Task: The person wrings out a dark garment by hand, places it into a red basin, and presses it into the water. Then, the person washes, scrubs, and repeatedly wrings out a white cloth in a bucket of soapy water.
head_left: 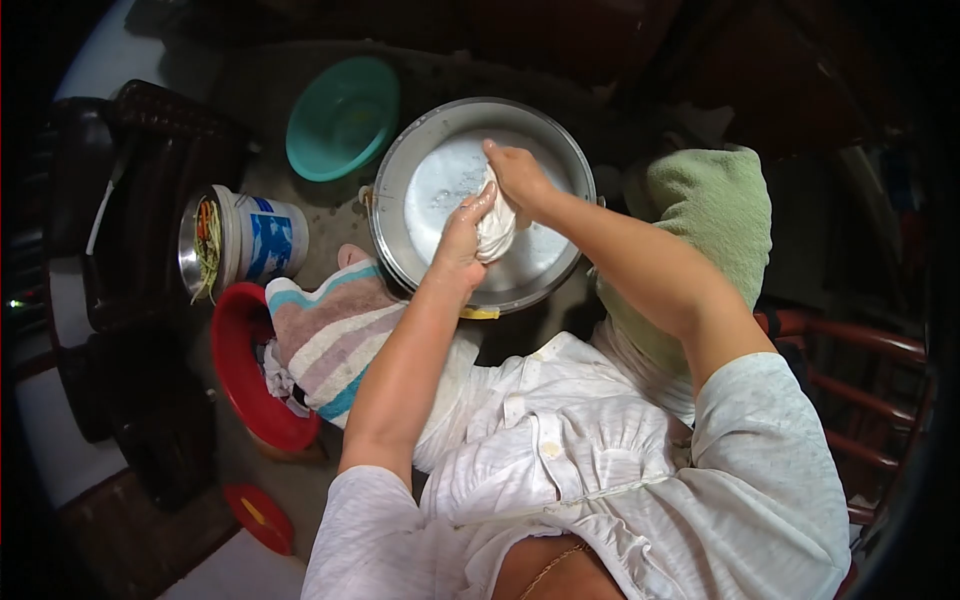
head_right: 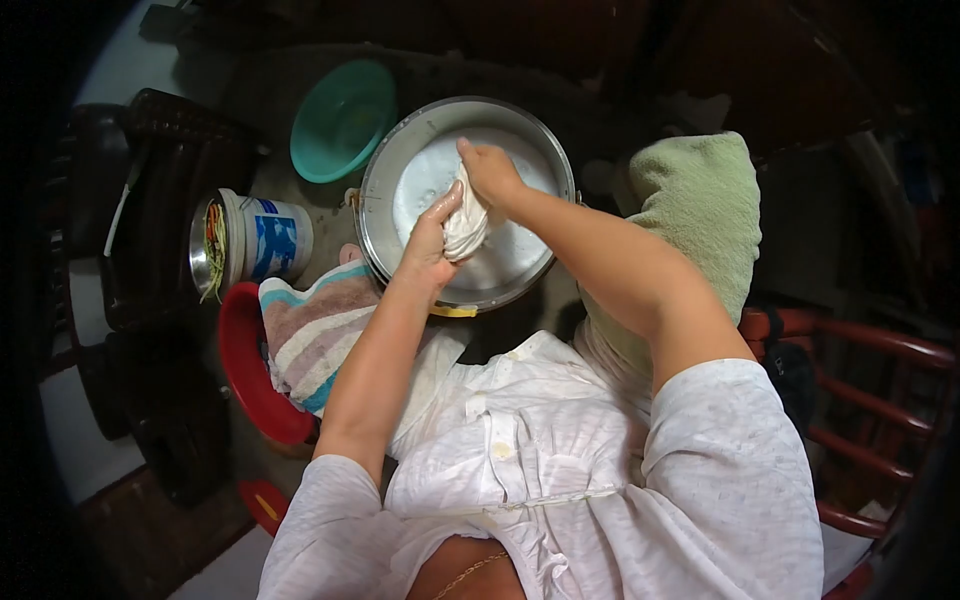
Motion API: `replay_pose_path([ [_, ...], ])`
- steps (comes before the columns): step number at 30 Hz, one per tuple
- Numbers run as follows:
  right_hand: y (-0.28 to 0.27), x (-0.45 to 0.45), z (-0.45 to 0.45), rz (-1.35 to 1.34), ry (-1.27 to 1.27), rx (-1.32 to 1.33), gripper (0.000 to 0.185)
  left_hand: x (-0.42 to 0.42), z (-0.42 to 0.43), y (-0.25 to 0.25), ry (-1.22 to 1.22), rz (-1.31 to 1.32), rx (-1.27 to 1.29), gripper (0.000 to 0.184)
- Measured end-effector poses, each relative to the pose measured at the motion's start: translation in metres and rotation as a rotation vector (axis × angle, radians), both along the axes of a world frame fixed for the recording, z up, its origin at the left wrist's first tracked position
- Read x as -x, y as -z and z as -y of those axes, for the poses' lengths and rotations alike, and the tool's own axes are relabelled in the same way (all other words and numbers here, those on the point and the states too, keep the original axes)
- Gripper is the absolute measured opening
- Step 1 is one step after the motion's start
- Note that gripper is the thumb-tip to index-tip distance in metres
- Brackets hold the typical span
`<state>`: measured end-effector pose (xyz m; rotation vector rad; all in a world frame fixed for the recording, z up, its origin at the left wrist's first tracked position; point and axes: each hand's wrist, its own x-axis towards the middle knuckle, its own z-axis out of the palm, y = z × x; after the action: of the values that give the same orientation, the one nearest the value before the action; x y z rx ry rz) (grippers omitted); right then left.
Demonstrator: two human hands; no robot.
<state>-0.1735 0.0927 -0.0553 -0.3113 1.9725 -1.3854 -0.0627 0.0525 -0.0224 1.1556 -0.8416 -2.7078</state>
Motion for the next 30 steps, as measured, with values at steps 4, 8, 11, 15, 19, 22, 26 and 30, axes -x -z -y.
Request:
replay_pose_path([
  [4, -0.010, 0.028, -0.005, 0.708, 0.021, 0.111, 0.056, -0.012, 0.022, 0.016, -0.060, 0.069, 0.290, 0.025],
  [8, -0.003, 0.029, -0.009, 0.601, -0.073, 0.271, 0.027, -0.012, 0.029, 0.019, -0.248, 0.144, 0.410, 0.023],
  [11, 0.016, 0.019, -0.003, 0.569, -0.027, 0.301, 0.021, -0.009, 0.029, 0.015, -0.361, 0.134, 0.432, 0.021],
  [15, -0.009, -0.009, 0.006, 0.534, 0.055, 0.380, 0.014, -0.005, 0.028, 0.016, -0.357, 0.170, 0.390, 0.025],
  [19, -0.057, -0.046, -0.004, 0.043, -0.191, 0.402, 0.026, -0.001, 0.021, 0.000, -0.404, 0.146, 0.232, 0.040],
  [22, -0.055, -0.057, -0.004, -0.448, -0.314, 0.352, 0.031, -0.018, 0.017, 0.023, -0.277, -0.274, 0.390, 0.054],
  [26, -0.048, -0.043, -0.004, -0.828, -0.417, 0.131, 0.034, 0.001, -0.004, -0.005, -0.367, -0.021, 0.087, 0.060],
  [30, -0.046, -0.037, -0.001, -0.675, -0.386, -0.141, 0.035, 0.005, 0.002, 0.005, -0.296, -0.013, 0.041, 0.044],
])
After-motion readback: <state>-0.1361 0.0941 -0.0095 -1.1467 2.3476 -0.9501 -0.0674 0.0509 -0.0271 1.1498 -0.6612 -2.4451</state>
